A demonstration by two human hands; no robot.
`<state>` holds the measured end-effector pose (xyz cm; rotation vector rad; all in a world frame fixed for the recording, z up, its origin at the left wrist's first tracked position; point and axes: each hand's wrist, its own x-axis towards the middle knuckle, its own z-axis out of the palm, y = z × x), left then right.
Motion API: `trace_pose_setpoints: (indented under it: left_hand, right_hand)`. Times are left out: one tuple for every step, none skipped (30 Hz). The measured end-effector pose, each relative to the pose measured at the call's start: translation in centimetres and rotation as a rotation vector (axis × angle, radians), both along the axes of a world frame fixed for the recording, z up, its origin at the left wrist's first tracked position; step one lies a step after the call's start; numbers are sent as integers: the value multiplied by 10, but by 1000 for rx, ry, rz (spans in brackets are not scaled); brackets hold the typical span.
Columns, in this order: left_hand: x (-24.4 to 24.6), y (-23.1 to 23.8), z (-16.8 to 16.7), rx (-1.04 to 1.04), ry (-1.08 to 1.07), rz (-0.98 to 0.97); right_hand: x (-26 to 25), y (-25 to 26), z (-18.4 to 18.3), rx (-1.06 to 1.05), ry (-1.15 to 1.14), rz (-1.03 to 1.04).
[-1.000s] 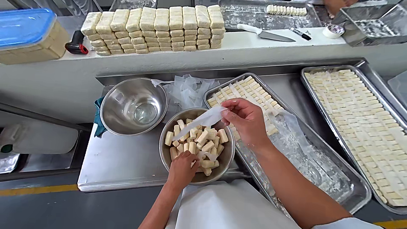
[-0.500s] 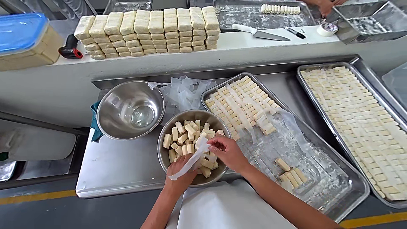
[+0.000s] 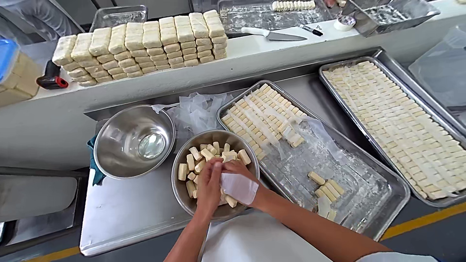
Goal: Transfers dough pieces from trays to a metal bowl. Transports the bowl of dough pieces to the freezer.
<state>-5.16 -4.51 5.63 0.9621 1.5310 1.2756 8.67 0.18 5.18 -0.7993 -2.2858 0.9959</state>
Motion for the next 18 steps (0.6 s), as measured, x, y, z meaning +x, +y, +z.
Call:
trace_pose_setpoints:
  left_hand:
    - [-6,9,-1,34,81,26]
    - [-14,19,1,56,149,50]
    - [-23,30,4,81,208,77]
    - [-35,44,7,110,255,102]
    - [-48,60,10,145,300,129]
    - [-61,78,16,182,347,158]
    - [-73,99,22,236,394,191]
    - [-86,122,29,301,444,221]
    - [-98,146,37,364,484,255]
    - [-108,169,43,407,527,280]
    - [-117,191,46,415,571,294]
    - [-125,209,46,357,623,276]
    - [-130,221,43,251,660,210]
    - [-132,227,40,107,666,113]
    - [-134,231,31,-30,659,43]
    - [-134,233,20,-128,637,22]
    - [-131,232,11,-171,601,20]
    - [-125,229,8,-169,554,5]
  right_hand:
    - [4,4,4,-71,65,30]
    - [10,7,11,-172,143,51]
    - [18,9,20,-292,210,36]
    - [28,10,26,-380,261,-25]
    - [39,10,29,-444,295,-99]
    - [52,10,30,-481,306,-171]
    - [66,10,28,-506,303,-232]
    - [80,10,24,-525,288,-282]
    - [93,9,20,-534,267,-322]
    - [106,7,16,-537,240,-357]
    - [119,6,13,-530,202,-388]
    - [133,4,9,-518,156,-416]
    - [147,2,2,-491,104,-444]
    - [162,0,-5,-454,34,-475]
    - [178,0,-13,-416,-70,-518]
    - [197,0,-22,-384,-197,-576]
    - [216,1,-31,-362,-324,-651]
    - [236,2,-40,-343,-432,-730]
